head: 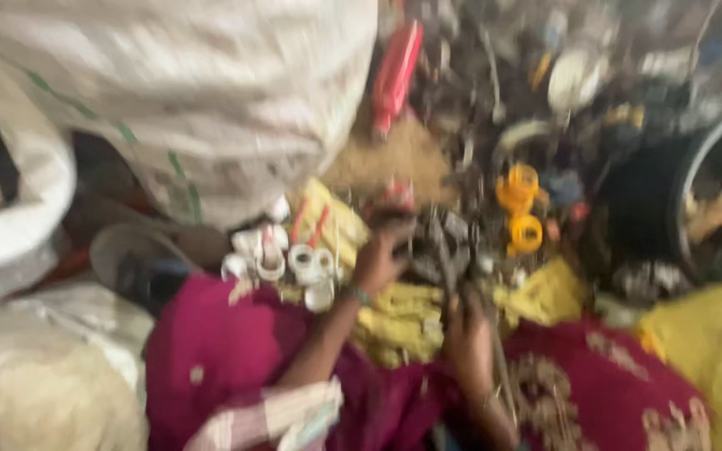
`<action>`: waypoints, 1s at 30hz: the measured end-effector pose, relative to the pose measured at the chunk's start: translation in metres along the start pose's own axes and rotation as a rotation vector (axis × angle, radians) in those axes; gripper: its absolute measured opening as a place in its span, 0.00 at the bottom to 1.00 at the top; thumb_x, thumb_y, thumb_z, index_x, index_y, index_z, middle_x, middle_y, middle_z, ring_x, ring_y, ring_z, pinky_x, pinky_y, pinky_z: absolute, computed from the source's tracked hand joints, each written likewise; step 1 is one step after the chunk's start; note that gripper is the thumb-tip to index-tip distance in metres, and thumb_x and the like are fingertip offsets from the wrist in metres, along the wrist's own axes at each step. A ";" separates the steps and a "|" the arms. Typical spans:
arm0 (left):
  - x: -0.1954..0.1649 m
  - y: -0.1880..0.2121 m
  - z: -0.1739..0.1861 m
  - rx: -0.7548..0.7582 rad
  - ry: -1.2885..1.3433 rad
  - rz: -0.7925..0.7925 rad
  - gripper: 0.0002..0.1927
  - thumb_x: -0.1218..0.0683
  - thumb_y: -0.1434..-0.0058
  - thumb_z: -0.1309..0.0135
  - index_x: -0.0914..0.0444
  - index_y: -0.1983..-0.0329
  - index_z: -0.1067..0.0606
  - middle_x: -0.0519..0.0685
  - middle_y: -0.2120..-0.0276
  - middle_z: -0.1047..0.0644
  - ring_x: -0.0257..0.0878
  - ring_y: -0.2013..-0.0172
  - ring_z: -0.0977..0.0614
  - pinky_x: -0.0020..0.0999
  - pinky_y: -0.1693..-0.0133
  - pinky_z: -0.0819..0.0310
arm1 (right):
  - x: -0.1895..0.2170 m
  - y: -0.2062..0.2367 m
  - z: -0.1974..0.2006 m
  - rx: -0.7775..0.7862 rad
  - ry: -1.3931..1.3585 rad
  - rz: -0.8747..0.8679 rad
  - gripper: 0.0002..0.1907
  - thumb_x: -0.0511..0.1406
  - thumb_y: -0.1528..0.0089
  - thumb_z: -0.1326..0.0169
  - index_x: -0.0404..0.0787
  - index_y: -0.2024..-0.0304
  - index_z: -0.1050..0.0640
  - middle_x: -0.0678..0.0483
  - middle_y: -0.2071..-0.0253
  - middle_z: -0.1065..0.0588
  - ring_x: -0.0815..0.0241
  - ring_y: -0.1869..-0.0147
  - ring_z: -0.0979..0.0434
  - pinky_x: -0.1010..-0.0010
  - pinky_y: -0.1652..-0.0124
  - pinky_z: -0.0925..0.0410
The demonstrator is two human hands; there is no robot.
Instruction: The person sits on the floor and uses a hammer to strike a metal part placed on a metal stand. They repeatedly adjust the part and hammer it, then pick up a blue plastic object and strike it as well.
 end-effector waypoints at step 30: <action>0.030 -0.004 -0.022 0.069 0.747 0.196 0.24 0.55 0.36 0.37 0.63 0.38 0.26 0.49 0.49 0.18 0.36 0.50 0.15 0.33 0.46 0.18 | 0.017 -0.031 0.028 0.233 -0.066 -0.128 0.32 0.39 0.38 0.44 0.41 0.32 0.33 0.48 0.45 0.20 0.60 0.51 0.18 0.64 0.52 0.24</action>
Point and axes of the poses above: each hand's wrist, its own y-axis away from the middle knuckle, its own z-axis out of the back of the hand, x = y × z, the point moved 7 cm from there along -y, towards the middle knuckle
